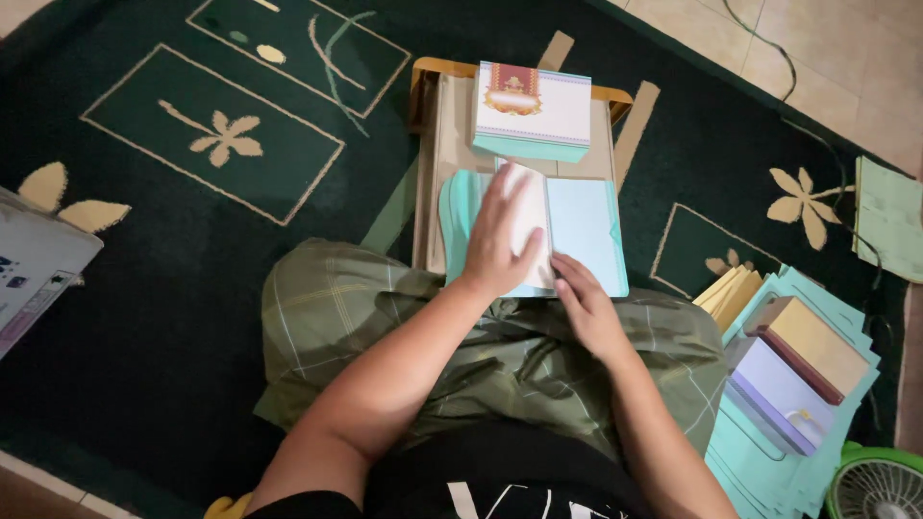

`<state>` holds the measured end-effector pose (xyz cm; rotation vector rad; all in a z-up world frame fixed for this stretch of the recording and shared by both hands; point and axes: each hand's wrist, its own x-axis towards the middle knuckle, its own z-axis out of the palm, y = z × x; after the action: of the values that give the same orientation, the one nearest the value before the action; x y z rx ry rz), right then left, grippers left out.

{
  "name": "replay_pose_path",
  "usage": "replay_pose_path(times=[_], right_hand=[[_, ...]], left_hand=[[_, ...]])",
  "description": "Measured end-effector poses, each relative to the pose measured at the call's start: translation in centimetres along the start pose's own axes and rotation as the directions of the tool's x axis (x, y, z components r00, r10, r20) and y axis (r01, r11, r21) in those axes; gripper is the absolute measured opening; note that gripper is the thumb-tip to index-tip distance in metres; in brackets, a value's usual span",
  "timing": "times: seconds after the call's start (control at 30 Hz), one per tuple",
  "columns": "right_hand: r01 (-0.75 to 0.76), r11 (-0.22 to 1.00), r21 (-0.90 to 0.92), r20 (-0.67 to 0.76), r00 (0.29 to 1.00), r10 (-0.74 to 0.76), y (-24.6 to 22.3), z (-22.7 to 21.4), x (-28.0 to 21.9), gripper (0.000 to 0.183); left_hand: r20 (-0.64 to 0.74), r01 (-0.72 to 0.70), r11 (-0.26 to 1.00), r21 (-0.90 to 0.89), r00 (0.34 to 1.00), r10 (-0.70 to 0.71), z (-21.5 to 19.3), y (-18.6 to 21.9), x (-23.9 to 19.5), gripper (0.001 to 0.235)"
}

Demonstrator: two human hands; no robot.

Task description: The person sits on the floor and repeatedly places a small rectangular insert into a light blue notebook cover, then closes the cover. They continue this process for multiple notebooks, stacking the completed items on a small wooden stand.

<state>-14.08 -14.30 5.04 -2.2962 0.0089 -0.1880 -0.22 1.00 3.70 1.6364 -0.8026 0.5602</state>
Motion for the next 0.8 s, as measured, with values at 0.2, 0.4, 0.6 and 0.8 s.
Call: replay_pose_path(times=[0.2,0.4,0.6,0.8], right_hand=[[-0.053,0.944,-0.327,0.064,0.995,0.078,2.8,-0.3,2.0,0.025],[0.26,0.801,-0.539,0.326,0.942,-0.086,0.6,-2.2,4.9,0.024],[0.179,0.946,-0.269,0.437,0.898,-0.046,-2.6,-3.5,7.3,0.046],[0.099,0.72,-0.686,0.243,0.965,0.099,5.7,1.3,8.0,0.062]], left_hand=[[0.53,-0.062,0.931,0.361,0.834,-0.15,2.1,-1.8,-1.5,0.041],[0.564,-0.051,0.825,0.563,0.754,-0.338,2.1,-3.7,-3.0,0.06],[0.636,0.004,0.825,0.566,0.635,-0.439,1.6,-2.0,-1.7,0.066],[0.523,-0.034,0.771,0.636,0.754,-0.398,3.5,-4.0,-3.5,0.071]])
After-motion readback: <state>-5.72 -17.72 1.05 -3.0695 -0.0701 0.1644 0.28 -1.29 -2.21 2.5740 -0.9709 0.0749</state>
